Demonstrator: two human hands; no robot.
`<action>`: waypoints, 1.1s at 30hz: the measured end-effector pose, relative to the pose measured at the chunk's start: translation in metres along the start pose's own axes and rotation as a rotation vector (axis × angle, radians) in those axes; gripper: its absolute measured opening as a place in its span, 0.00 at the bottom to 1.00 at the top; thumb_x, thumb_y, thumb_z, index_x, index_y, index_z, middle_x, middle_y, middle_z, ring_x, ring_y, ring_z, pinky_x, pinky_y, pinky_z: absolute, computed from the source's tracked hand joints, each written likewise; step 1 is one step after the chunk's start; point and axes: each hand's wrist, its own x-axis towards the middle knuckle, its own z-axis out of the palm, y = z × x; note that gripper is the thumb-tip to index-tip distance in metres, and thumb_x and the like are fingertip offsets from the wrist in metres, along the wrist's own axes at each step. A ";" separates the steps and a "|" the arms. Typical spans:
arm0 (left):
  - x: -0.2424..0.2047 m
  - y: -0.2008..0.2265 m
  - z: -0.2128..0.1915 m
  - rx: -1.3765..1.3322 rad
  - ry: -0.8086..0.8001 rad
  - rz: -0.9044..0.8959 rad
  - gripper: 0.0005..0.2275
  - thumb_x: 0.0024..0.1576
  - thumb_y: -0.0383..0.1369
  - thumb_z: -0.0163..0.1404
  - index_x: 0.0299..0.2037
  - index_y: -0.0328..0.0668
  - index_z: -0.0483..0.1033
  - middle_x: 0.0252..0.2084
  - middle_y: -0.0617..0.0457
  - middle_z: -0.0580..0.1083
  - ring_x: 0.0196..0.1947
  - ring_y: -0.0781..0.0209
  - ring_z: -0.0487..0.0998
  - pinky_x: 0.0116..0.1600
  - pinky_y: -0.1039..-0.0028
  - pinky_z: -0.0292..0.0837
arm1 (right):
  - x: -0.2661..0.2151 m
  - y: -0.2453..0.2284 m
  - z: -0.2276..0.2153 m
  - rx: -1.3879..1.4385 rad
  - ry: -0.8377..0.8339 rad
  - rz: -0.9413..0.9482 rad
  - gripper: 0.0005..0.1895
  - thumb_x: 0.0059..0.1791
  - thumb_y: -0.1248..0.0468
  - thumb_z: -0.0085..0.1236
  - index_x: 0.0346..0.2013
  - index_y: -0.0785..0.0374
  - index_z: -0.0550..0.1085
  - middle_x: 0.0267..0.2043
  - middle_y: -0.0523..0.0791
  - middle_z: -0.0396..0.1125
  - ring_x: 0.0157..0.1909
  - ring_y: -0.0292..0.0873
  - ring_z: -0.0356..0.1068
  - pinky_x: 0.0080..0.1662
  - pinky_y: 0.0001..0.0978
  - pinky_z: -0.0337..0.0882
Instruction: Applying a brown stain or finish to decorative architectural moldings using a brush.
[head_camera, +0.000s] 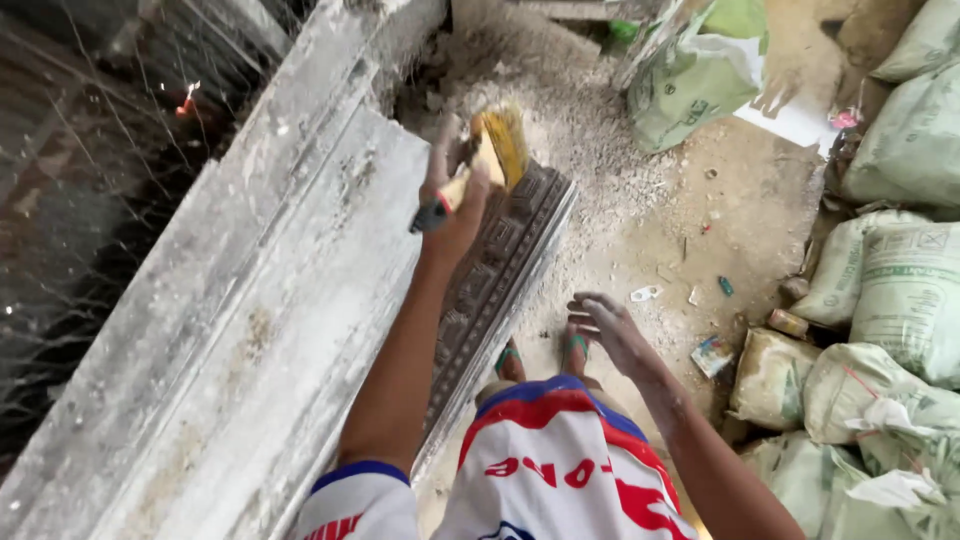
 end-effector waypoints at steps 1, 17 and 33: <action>0.003 0.018 0.004 -0.243 0.065 -0.036 0.23 0.64 0.36 0.52 0.69 0.54 0.58 0.55 0.44 0.75 0.48 0.62 0.81 0.52 0.66 0.81 | 0.005 -0.001 -0.005 0.014 -0.016 -0.004 0.27 0.55 0.52 0.46 0.63 0.65 0.66 0.60 0.49 0.69 0.60 0.47 0.70 0.60 0.41 0.71; -0.009 -0.166 0.095 0.246 0.143 -0.158 0.19 0.61 0.43 0.57 0.55 0.37 0.79 0.32 0.57 0.79 0.30 0.72 0.76 0.30 0.77 0.73 | 0.039 -0.018 -0.110 -0.174 -0.181 0.115 0.27 0.55 0.51 0.46 0.62 0.67 0.67 0.58 0.51 0.70 0.59 0.47 0.71 0.57 0.42 0.71; -0.310 -0.105 -0.020 -0.614 1.101 -0.271 0.26 0.62 0.42 0.55 0.70 0.47 0.66 0.41 0.52 0.74 0.35 0.65 0.75 0.36 0.70 0.76 | 0.079 -0.006 0.033 -0.649 -0.686 0.262 0.22 0.56 0.55 0.43 0.60 0.64 0.69 0.60 0.50 0.69 0.59 0.48 0.70 0.58 0.45 0.69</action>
